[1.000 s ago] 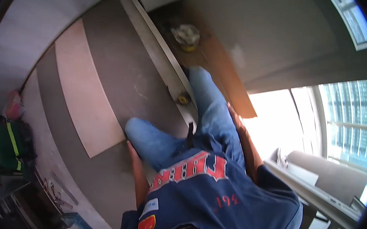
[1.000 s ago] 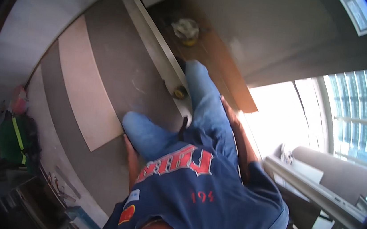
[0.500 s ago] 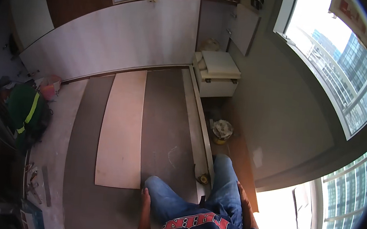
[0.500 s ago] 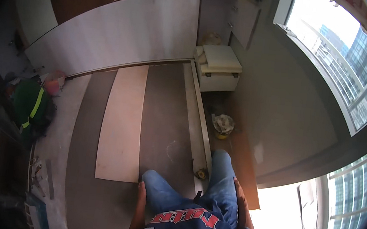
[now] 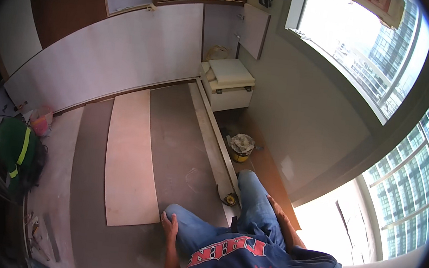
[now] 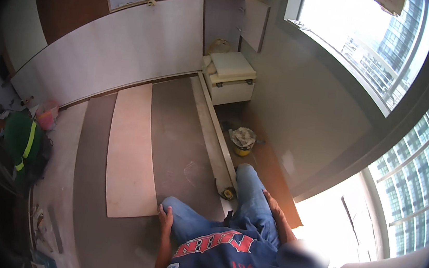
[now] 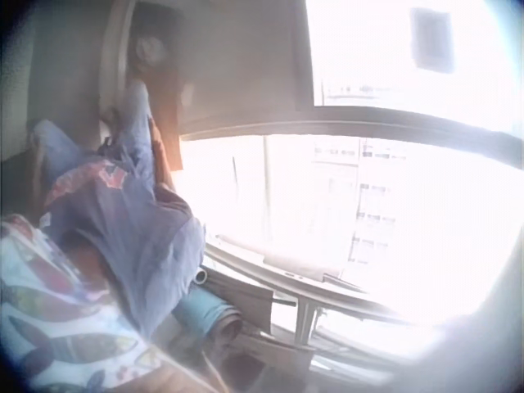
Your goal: The person kneels on the floor and positions a large sheet of plywood. They use a tape measure to mark a line on the sheet, then use a utility knife to cut along the marked line, scoring the material repeatedly.
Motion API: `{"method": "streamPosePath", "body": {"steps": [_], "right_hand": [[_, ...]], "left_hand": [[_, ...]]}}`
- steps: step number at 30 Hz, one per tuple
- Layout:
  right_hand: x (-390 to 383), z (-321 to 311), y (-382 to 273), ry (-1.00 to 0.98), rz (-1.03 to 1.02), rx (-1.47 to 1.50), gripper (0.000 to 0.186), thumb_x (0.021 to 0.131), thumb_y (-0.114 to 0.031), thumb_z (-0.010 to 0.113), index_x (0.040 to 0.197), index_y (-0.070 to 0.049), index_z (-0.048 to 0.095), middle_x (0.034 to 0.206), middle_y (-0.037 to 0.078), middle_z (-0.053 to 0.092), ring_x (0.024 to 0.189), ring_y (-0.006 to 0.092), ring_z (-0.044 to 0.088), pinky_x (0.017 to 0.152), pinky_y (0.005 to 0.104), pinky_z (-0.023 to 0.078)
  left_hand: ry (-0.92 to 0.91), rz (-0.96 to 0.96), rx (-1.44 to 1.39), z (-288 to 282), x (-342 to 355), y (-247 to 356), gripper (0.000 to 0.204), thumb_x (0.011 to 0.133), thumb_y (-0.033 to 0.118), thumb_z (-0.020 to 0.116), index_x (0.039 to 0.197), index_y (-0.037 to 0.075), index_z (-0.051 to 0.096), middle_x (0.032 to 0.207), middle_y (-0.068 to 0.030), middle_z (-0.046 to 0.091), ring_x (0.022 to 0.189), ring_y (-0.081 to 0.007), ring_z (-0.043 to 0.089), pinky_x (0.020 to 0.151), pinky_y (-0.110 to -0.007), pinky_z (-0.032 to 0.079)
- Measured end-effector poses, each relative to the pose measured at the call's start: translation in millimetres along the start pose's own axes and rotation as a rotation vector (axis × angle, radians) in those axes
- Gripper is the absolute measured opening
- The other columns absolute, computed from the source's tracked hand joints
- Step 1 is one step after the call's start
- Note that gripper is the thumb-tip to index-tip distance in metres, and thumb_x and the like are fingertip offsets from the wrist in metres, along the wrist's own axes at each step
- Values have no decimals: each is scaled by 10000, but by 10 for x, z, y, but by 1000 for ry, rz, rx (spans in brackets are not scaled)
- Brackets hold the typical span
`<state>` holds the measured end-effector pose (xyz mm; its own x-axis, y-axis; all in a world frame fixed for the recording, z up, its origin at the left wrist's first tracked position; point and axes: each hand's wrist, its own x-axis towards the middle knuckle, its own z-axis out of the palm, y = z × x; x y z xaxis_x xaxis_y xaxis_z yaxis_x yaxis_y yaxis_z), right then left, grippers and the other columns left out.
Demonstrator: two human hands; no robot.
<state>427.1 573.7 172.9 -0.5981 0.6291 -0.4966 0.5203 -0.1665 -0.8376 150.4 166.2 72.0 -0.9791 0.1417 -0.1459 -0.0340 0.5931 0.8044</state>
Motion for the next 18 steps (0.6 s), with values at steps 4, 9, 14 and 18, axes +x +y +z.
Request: {"method": "streamPosePath", "body": {"steps": [4,9,14,18], "right_hand": [[-62,4,-42,21,-75,-105,804,950,-616,447,1405,47,465,1452,260,458,1381,329,407,1150,376,283],[-262,86,-333,-7,-270,-388,889,895,-646,521,1439,48,405,1454,273,445,1394,365,385,1150,400,296],[-301,243,-684,90,-244,-531,1022,798,-616,684,1494,30,306,1488,281,391,1402,379,370,1146,426,316],[-28,260,-835,149,-380,-696,995,809,-531,739,1496,32,291,1488,301,372,1394,394,373,1136,444,333]], "left_hand": [[-3,9,-20,-10,-12,-25,705,934,382,570,1407,-109,391,1445,-327,404,1368,-424,383,1156,-441,300],[14,1,-23,-11,-30,-24,699,938,398,559,1400,-104,408,1441,-311,424,1363,-417,394,1148,-438,312],[29,-5,-56,-40,-69,-5,729,935,443,568,1405,-91,410,1419,-301,456,1343,-426,418,1142,-449,316],[51,45,-160,-58,-87,-34,775,937,494,560,1428,-82,391,1435,-316,433,1359,-431,395,1136,-447,316]]}}
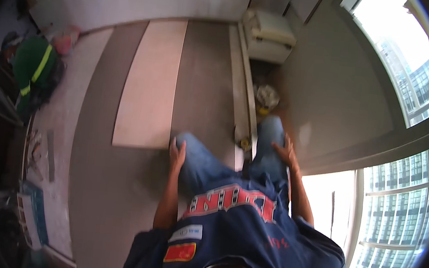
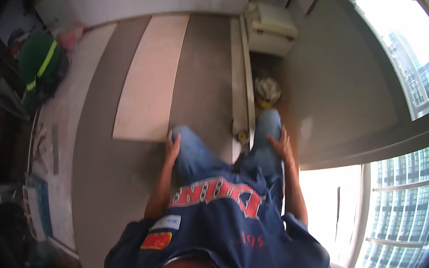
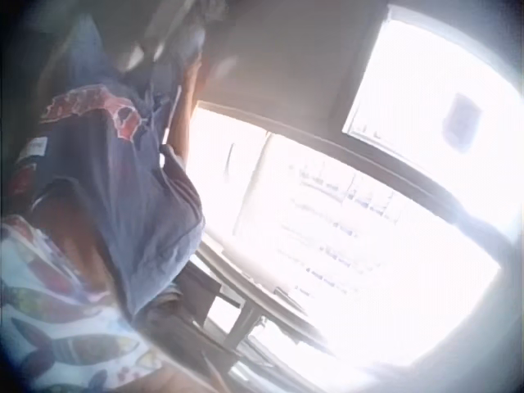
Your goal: The person kneels on the floor and positions a large sheet of plywood. They use a tape measure to mark a line on the sheet, then use a utility knife to cut along the marked line, scoring the material repeatedly.
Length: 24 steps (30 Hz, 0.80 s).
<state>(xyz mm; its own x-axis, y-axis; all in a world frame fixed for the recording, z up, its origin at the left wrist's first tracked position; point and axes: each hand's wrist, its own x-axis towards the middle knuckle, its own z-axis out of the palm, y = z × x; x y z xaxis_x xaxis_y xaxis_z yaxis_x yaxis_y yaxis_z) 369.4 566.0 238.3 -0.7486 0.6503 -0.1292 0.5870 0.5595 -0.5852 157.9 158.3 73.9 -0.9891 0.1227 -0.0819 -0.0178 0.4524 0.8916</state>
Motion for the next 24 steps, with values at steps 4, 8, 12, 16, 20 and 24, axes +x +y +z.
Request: {"method": "streamPosePath", "body": {"steps": [4,8,12,16,20,24], "right_hand": [[271,132,141,58,-131,-47,849,851,-480,698,1486,-40,346,1455,256,425,1354,411,403,1104,454,365],[506,269,305,-50,-138,-324,790,847,-458,704,1452,-40,414,1421,257,468,1337,392,426,1097,443,376],[710,74,573,-98,-225,-115,740,870,-430,695,1398,39,475,1423,262,490,1340,373,451,1128,428,333],[972,-56,710,-213,-189,-215,760,891,-460,663,1415,47,452,1439,273,463,1336,391,444,1118,430,333],[1375,68,560,-301,-282,-301,811,873,-518,650,1418,47,448,1429,297,458,1313,413,459,1101,439,357],[1703,215,317,-350,-271,-478,839,831,-527,682,1399,52,467,1399,289,493,1247,415,521,1060,456,407]], "left_hand": [[34,-109,-148,-25,-147,-183,733,964,480,533,1429,-72,400,1448,-292,436,1364,-395,408,1133,-412,323],[95,-345,-242,-111,-618,-565,671,977,463,513,1411,-44,447,1402,-282,494,1321,-373,469,1106,-418,351],[235,-481,152,-361,-1885,-1000,584,953,386,572,1344,-42,506,1330,-299,537,1262,-413,504,1079,-460,375],[638,-747,322,-758,-3267,-1207,500,907,313,629,1275,-17,553,1243,-299,574,1210,-440,522,1038,-446,419],[881,-1059,254,-560,-4566,-1023,476,885,228,599,1288,-16,535,1257,-298,559,1206,-422,527,1031,-460,434],[933,-1235,277,298,-5477,-454,449,875,212,594,1256,-20,543,1277,-288,549,1229,-409,511,1034,-469,434]]}}
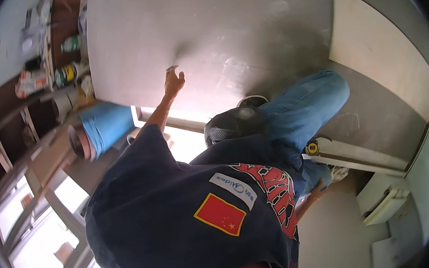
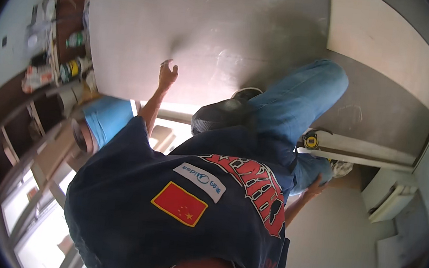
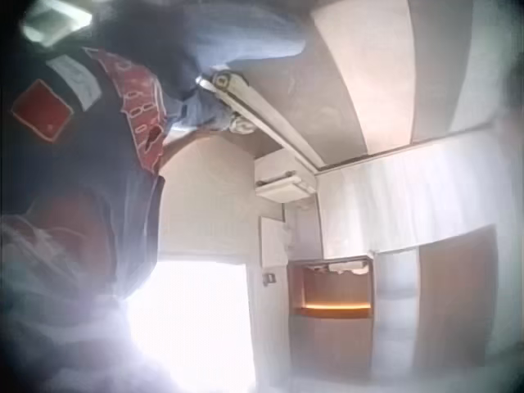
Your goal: The person kneels on the floor and positions a large sheet of plywood. They use a tape measure to mark a line on the sheet, then use a utility knife to cut along the marked line, scoring the material repeatedly.
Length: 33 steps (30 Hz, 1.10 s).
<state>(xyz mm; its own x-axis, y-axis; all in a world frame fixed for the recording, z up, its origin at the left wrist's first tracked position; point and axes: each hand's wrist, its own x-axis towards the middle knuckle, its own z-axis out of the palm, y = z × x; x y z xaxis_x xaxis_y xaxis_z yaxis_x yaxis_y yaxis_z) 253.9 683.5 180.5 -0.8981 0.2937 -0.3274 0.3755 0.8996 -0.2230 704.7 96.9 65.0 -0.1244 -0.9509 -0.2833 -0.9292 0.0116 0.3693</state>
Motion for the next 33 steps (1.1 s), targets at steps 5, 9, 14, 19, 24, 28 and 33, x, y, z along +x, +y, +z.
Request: {"method": "streamPosePath", "body": {"steps": [5,9,14,19,24,28,33], "right_hand": [[435,16,-164,-75,-69,-33,830,830,-509,680,1380,76,469,1363,296,519,1208,407,550,1040,453,428],[754,25,-124,-161,-44,92,833,828,-487,683,1378,98,457,1356,301,520,1196,399,556,1032,450,433],[896,12,56,-103,16,-32,846,804,-497,704,1389,66,465,1353,286,528,1202,398,549,1032,447,431],[616,19,-81,-25,-5,-73,875,792,-549,696,1416,18,459,1386,285,506,1241,416,526,1056,456,408],[261,-54,-326,37,13,9,857,810,-526,685,1421,25,448,1423,293,467,1316,420,463,1102,451,361],[202,-29,-282,59,19,-10,854,807,-510,691,1429,21,442,1433,295,455,1337,416,439,1117,448,342],[304,25,-85,34,41,11,858,805,-510,690,1428,27,444,1421,291,471,1316,413,464,1104,447,361]], "left_hand": [[-11,-416,-19,360,-1525,-129,580,863,212,622,1364,-12,435,1354,-303,464,1248,-438,478,1041,-501,414],[-178,-469,-39,783,-1997,221,726,855,244,641,1447,-11,305,1439,-265,332,1341,-412,338,1085,-530,341],[-65,-991,-280,1046,-1988,507,759,835,277,675,1376,-99,300,1328,-286,384,1270,-374,381,1059,-470,389],[-525,-989,-542,1262,-2159,598,727,832,299,688,1347,-74,336,1287,-269,423,1228,-347,427,1009,-447,426],[-668,-1015,-769,1452,-2272,582,664,835,311,688,1313,-41,388,1242,-235,472,1181,-324,468,967,-432,450],[-667,-1032,-820,1552,-2307,571,615,838,320,687,1285,-15,431,1206,-207,512,1143,-306,502,933,-420,469],[-578,-1083,-878,1568,-2287,517,555,841,332,687,1250,18,483,1161,-173,561,1095,-283,543,891,-405,493]]}}
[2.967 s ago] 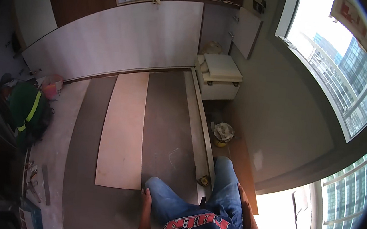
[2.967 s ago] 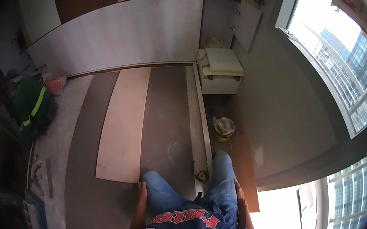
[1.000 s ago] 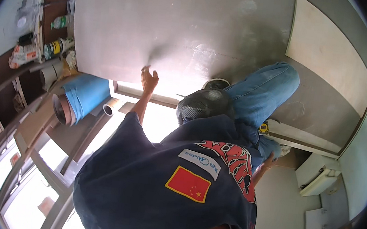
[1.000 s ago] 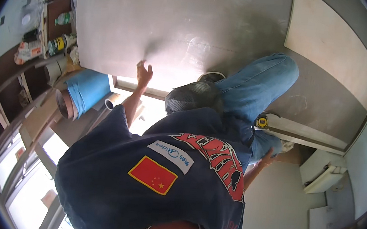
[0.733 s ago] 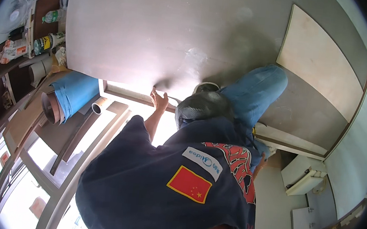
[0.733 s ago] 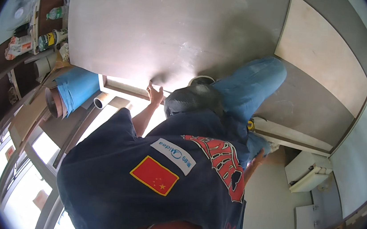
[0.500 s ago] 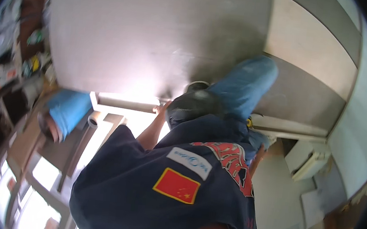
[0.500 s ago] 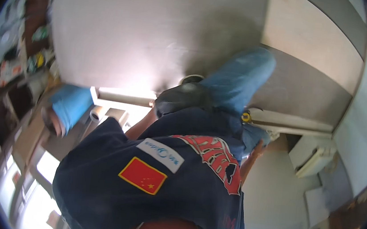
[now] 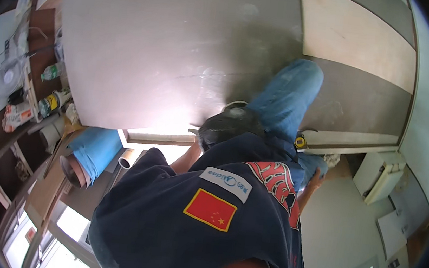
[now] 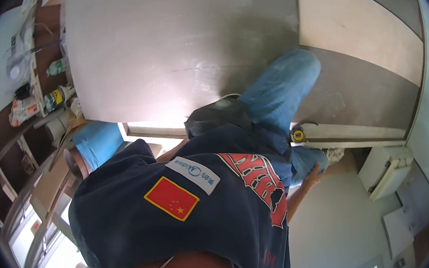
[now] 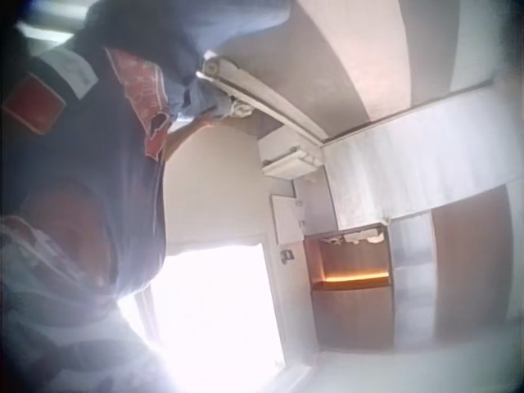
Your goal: The person kneels on the floor and positions a large sheet of plywood. They use a tape measure to mark a line on the sheet, then use a utility knife to cut along the marked line, scoring the material repeatedly.
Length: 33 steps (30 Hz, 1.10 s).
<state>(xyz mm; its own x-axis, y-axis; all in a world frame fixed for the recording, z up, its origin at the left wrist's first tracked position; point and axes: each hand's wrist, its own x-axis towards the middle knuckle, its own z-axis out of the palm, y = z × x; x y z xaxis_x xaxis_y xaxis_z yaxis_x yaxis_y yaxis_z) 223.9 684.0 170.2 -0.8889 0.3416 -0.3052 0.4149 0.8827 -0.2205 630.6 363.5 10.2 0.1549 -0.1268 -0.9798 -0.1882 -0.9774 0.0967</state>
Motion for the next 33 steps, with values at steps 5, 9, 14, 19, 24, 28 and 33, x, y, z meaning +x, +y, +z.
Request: {"method": "streamPosePath", "body": {"steps": [5,9,14,19,24,28,33], "right_hand": [[81,-8,55,12,16,14,843,797,-503,705,1414,22,469,1396,283,501,1275,403,506,1077,435,395],[129,24,9,-33,51,90,817,795,-502,713,1395,7,496,1372,287,520,1215,424,547,1033,455,439],[30,14,-160,115,-102,-104,740,839,-493,706,1359,2,528,1334,268,550,1167,424,563,1001,476,456],[-218,130,-1195,373,-437,81,544,856,-279,755,1278,11,572,1163,216,619,1116,353,564,985,454,443],[-585,410,-2781,-32,-764,390,510,864,-215,701,1320,-63,528,1266,198,579,1175,361,556,996,444,453],[-740,450,-3663,-376,-1084,520,683,858,-227,702,1453,-112,387,1400,205,490,1281,376,479,1086,449,390],[-264,568,-4052,-393,-813,751,675,881,-263,689,1447,-95,362,1300,239,551,1195,378,550,1007,458,436]], "left_hand": [[-9,4,-56,-162,65,-3,498,844,345,687,1216,51,536,1117,-138,611,1048,-260,585,849,-390,516],[56,64,-97,-203,145,-70,453,847,354,687,1188,77,578,1081,-111,650,1010,-242,619,816,-378,535],[9,142,241,-481,61,164,419,859,362,671,1161,81,597,993,-125,674,929,-268,649,757,-393,541],[-68,580,1174,-797,-366,1351,401,879,366,645,1137,65,592,875,-171,679,826,-327,672,689,-428,534],[-16,1047,1563,275,-858,3023,411,909,375,606,1119,23,569,684,-221,650,656,-425,657,590,-511,495],[-260,1435,1484,2180,-1532,3984,324,914,291,590,1040,-7,574,720,-193,629,671,-353,643,599,-446,487],[-972,1322,1202,4489,-2461,3786,242,952,164,563,1093,-32,573,912,-50,641,786,-112,605,686,-285,503]]}}
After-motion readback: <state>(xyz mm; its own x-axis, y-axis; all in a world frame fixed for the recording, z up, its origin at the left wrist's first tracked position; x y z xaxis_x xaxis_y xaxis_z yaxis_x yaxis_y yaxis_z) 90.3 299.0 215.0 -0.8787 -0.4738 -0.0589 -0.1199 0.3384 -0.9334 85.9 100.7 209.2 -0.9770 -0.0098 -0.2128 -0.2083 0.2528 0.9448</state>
